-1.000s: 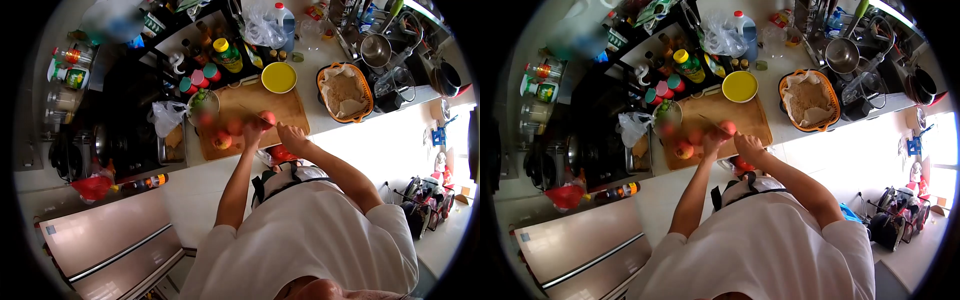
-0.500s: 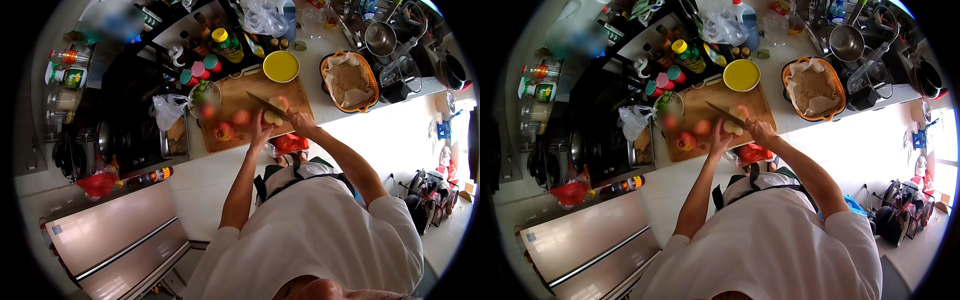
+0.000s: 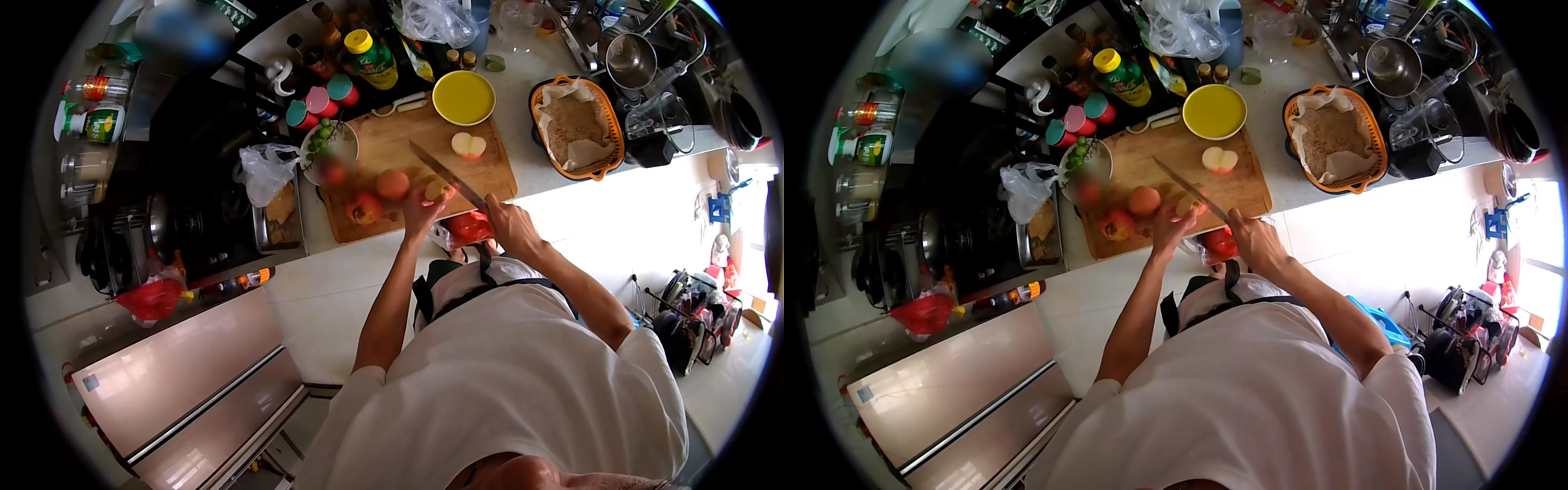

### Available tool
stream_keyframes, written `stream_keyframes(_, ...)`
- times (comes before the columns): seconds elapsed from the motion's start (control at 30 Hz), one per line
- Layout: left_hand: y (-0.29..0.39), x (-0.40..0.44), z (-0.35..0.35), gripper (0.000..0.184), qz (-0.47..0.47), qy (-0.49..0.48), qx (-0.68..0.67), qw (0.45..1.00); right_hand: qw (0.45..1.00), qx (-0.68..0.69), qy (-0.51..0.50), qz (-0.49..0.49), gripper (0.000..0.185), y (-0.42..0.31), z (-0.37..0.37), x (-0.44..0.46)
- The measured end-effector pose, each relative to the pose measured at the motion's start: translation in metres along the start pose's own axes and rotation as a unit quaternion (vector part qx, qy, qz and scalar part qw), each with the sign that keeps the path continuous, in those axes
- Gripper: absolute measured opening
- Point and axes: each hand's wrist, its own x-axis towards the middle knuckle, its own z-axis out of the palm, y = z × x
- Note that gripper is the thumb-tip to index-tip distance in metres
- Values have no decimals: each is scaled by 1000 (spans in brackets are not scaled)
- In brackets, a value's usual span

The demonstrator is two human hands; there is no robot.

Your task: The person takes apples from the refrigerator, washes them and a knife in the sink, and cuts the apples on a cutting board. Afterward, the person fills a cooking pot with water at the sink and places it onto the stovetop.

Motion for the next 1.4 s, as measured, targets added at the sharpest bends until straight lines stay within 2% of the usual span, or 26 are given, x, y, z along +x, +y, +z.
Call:
stream_keyframes(0.1, 2, 1, 1, 22, -12, -3, -3, 1000, 1000, -15, -5, 0, 11, 0, 3, 0)
stream_keyframes(0.3, 6, -1, 6, 29, 45, 38, 36, 998, 999, -9, -43, 31, 11, -1, 4, 7)
stream_keyframes(0.43, 26, -7, 14, 31, 29, 39, 44, 998, 994, -49, -74, 64, 10, -5, 6, 13)
stream_keyframes(0.5, 19, -4, 13, 33, 37, 50, 53, 997, 991, -77, -77, 80, 13, -5, 15, 16)
stream_keyframes(0.6, 10, 2, 12, 35, 52, 68, 60, 995, 996, -70, -34, 42, 12, -7, 27, 17)
stream_keyframes(0.7, 7, 5, 19, 36, 148, 91, 63, 983, 994, -58, -63, 60, 13, -2, 28, 27)
stream_keyframes(0.8, 16, 1, 26, 38, 116, 92, 22, 989, 995, -37, -72, 56, 13, 8, 34, 26)
stream_keyframes(0.87, 20, 0, 22, 39, 67, 75, 72, 992, 995, -44, -65, 69, 14, 17, 52, 30)
stream_keyframes(0.93, 0, 2, 14, 39, 51, 87, 48, 994, 996, -54, -48, 57, 15, 30, 74, 31)
stream_keyframes(0.97, -38, 8, 5, 39, 57, 104, -1, 993, 997, -62, -33, 41, 16, 38, 84, 26)
stream_keyframes(1.0, -40, 8, 6, 39, 64, 121, -53, 989, 997, -71, -21, 26, 17, 38, 84, 26)
stream_keyframes(1.03, -42, 4, 1, 47, 47, 129, 136, 981, 995, -67, -44, 53, 20, 41, 84, 28)
stream_keyframes(1.13, -35, 1, -10, 55, 200, 56, 395, 895, 997, -24, -56, 57, 17, 59, 72, 34)
stream_keyframes(1.23, -22, -14, -7, 62, 193, 67, 397, 895, 998, -32, -40, 38, 16, 55, 55, 35)
stream_keyframes(1.33, -18, -20, -8, 62, 224, 44, 365, 903, 999, -24, -19, 27, 11, 37, 37, 29)
stream_keyframes(1.4, -24, -20, -11, 59, 194, 26, 313, 929, 999, -11, -12, 32, 10, 29, 33, 22)
